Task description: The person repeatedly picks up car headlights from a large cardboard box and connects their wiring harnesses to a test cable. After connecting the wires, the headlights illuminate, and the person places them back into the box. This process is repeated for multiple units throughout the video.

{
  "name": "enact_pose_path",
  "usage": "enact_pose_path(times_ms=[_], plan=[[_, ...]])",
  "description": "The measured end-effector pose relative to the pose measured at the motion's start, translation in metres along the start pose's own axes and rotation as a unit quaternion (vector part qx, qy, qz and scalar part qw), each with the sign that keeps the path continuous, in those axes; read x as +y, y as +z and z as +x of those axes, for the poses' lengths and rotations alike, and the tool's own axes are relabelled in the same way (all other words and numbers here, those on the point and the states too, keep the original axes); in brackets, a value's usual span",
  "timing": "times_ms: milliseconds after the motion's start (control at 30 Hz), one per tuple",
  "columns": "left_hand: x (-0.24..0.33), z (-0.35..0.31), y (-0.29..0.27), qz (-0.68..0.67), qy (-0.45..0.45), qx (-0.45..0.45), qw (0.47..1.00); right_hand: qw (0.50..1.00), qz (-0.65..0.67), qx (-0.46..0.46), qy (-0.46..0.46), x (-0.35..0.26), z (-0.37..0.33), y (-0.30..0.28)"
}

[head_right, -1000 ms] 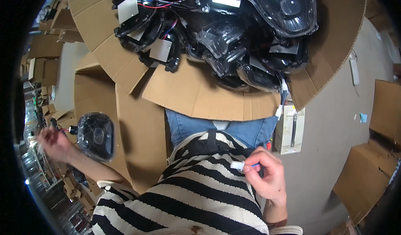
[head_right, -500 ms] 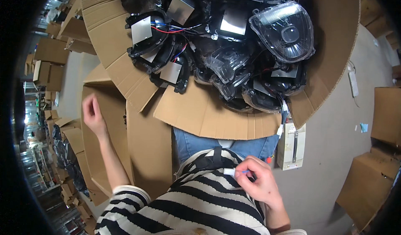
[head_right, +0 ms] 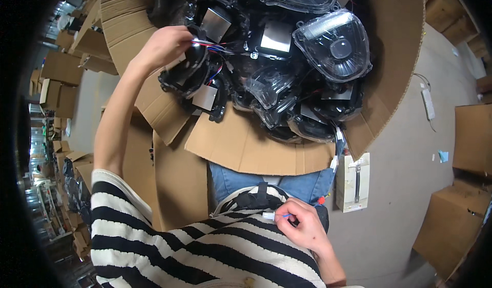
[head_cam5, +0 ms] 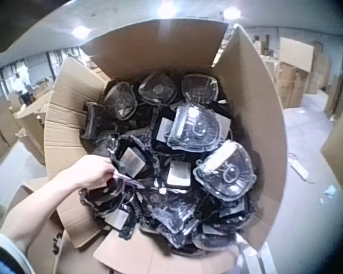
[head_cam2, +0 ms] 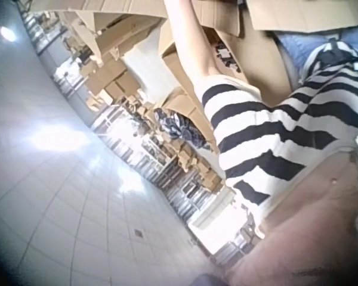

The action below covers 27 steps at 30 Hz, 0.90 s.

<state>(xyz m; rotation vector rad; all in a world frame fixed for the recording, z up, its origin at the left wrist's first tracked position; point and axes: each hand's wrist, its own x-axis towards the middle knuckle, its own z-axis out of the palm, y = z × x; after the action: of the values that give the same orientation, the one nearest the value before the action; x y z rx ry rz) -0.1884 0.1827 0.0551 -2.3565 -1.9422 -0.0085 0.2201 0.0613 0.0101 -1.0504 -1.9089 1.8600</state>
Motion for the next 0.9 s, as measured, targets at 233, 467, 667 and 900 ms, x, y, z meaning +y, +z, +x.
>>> enact_pose_path(times_ms=[233, 467, 667, 900], plan=[[0.084, -0.094, 0.033, -0.496, -0.226, 0.252, 0.799, 1.0, -0.005, 0.013, -0.023, -0.004, 0.011, -0.013], [0.197, -0.171, 0.091, -0.458, -0.274, 0.176, 0.827, 0.999, -0.017, -0.017, -0.021, -0.005, 0.014, -0.009], [0.212, -0.196, 0.07, -0.354, -0.128, 0.134, 0.917, 0.998, -0.034, -0.044, -0.041, -0.007, 0.012, -0.003], [0.245, -0.196, 0.074, -0.601, -0.04, 0.017, 0.798, 0.998, -0.038, -0.04, -0.032, -0.002, 0.003, -0.005]])
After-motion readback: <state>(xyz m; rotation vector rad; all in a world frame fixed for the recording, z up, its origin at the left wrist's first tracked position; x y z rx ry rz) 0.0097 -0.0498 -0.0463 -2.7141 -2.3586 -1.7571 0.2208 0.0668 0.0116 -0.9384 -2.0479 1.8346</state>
